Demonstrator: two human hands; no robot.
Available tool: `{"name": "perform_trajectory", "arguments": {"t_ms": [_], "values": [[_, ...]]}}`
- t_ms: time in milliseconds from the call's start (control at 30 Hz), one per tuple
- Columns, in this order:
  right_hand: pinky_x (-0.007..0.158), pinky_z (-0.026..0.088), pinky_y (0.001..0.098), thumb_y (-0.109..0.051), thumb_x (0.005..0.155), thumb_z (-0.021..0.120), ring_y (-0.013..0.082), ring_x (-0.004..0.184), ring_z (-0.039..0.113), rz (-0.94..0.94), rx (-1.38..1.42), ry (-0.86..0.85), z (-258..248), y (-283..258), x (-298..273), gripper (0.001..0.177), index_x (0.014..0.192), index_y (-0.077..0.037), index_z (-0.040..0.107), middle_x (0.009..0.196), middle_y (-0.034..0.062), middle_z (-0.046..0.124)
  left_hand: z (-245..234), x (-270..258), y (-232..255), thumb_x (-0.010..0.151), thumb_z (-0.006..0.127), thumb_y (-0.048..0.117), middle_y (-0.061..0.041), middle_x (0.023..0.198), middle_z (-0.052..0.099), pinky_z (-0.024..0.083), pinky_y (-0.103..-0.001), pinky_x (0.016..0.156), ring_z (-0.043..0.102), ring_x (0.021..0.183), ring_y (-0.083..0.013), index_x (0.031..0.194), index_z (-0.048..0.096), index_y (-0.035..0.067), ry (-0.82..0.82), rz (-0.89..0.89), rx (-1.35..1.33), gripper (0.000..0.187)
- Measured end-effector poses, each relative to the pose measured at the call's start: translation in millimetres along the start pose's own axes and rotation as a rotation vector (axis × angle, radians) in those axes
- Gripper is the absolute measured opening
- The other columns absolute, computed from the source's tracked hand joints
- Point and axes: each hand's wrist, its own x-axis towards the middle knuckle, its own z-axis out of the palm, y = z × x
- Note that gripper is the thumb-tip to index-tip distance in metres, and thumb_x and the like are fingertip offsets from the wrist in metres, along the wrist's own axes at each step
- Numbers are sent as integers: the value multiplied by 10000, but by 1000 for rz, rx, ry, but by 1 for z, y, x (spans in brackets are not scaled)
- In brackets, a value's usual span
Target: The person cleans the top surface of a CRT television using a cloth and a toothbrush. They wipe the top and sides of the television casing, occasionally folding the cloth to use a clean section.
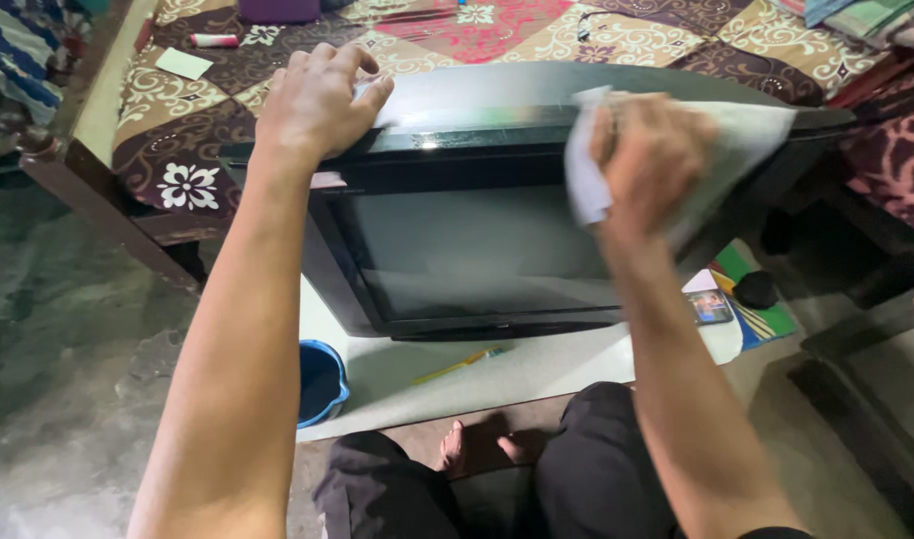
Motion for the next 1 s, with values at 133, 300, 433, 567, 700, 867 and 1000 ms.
{"name": "perform_trajectory", "arguments": {"t_ms": [133, 300, 433, 567, 700, 867, 1000], "values": [[985, 411, 452, -420, 1046, 577, 302, 1030, 650, -124, 306, 20, -7, -89, -3, 400, 1088, -56, 739, 1085, 139, 713, 5, 1, -2, 1000, 568, 533, -112, 1283, 614, 359, -498, 1066, 504, 1268, -334, 1246, 668, 206, -1, 0, -14, 422], [995, 440, 443, -485, 1018, 604, 280, 1050, 616, -150, 391, -63, -29, -155, 2, 426, 1125, -83, 693, 1110, 103, 640, 10, 1, -12, 1014, 597, 499, -140, 1245, 638, 400, -497, 1040, 539, 1218, -370, 1197, 705, 164, 90, 50, -39, 397], [926, 441, 430, -521, 1034, 637, 280, 1051, 589, -329, 420, -69, -35, -128, 5, 479, 1227, -84, 672, 1126, 101, 588, 9, 0, -16, 998, 630, 498, -171, 1203, 643, 424, -506, 1012, 549, 1190, -396, 1145, 740, 144, 107, 57, -61, 399], [909, 440, 436, -576, 1043, 618, 294, 1083, 573, -428, 327, -71, -37, -99, 8, 541, 1248, -77, 665, 1150, 114, 576, 4, -2, -12, 986, 635, 506, -176, 1194, 644, 425, -513, 1019, 548, 1191, -402, 1125, 764, 161, 87, 27, -34, 394], [893, 428, 458, -628, 1069, 578, 305, 1094, 567, -416, 233, -78, -33, -56, 5, 577, 1244, -86, 667, 1136, 114, 571, -1, -2, -9, 956, 649, 492, -154, 1160, 684, 460, -490, 984, 596, 1142, -383, 1097, 765, 158, 43, -22, -87, 380], [936, 409, 457, -635, 1147, 493, 315, 1099, 545, -362, 60, -87, -18, 35, -8, 563, 1224, -109, 678, 1148, 123, 556, -6, -3, -6, 948, 672, 445, -139, 1104, 734, 498, -469, 950, 662, 1074, -364, 1061, 781, 137, 73, 18, -132, 346], [994, 380, 444, -580, 1141, 410, 301, 1089, 518, -315, 14, -72, -18, 116, -12, 533, 1222, -113, 654, 1109, 109, 516, -7, -8, -2, 929, 669, 458, -141, 1129, 713, 482, -468, 980, 624, 1119, -363, 1050, 786, 164, 57, -41, -96, 338]]}}
